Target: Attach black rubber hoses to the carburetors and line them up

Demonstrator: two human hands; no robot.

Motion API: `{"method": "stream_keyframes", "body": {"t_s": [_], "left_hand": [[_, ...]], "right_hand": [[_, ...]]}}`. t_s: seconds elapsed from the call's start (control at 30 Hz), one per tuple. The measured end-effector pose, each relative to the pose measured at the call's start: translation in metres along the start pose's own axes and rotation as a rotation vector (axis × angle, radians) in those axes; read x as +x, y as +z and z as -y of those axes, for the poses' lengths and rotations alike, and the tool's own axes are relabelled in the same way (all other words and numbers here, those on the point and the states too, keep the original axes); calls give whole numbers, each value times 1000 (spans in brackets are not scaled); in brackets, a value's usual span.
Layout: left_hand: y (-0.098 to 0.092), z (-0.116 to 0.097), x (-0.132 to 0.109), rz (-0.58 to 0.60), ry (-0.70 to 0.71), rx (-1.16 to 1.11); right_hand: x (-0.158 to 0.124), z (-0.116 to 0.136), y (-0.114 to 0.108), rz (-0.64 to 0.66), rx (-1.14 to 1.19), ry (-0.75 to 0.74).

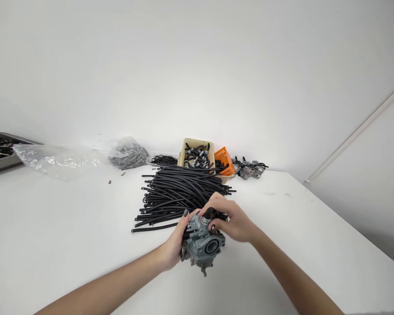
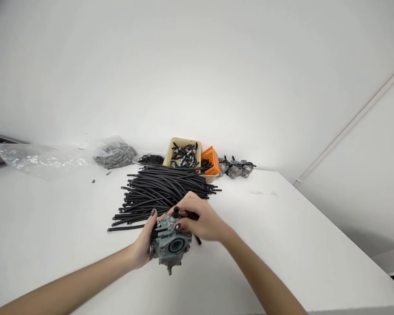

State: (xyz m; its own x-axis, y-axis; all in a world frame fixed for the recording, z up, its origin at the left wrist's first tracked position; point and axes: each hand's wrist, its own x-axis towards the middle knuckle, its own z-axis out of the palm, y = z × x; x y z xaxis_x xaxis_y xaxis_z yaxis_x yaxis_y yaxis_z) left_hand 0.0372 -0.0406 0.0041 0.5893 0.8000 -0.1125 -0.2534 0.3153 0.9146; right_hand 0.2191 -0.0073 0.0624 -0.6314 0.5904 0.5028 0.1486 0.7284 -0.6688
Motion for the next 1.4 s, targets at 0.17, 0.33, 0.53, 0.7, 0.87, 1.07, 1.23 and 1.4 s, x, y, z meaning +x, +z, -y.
{"method": "stream_keyframes", "body": {"t_s": [0.17,0.33,0.53,0.7,0.87,1.07,1.23,1.4], "left_hand": [[-2,2,2,-34,10,-200],[-2,6,3,-19,49,-237],[-2,0,2,-23,125,-238],[-3,-6,2,-135,90,-285],[-6,-13,4,-133,208,-281],[5,-83,5,-501,686,-394],[20,-160,12,-710,928,-462],[28,-182,27,-702,950,-559]], "right_hand": [[46,-23,-18,-218,-38,212],[92,-37,-1,52,-503,134],[116,-37,17,185,-904,31],[116,-34,25,148,-851,76],[120,-38,25,7,-769,103],[116,-19,-34,-718,-212,41],[100,3,-78,-1063,646,-124],[97,11,-68,-1055,869,-31]]}}
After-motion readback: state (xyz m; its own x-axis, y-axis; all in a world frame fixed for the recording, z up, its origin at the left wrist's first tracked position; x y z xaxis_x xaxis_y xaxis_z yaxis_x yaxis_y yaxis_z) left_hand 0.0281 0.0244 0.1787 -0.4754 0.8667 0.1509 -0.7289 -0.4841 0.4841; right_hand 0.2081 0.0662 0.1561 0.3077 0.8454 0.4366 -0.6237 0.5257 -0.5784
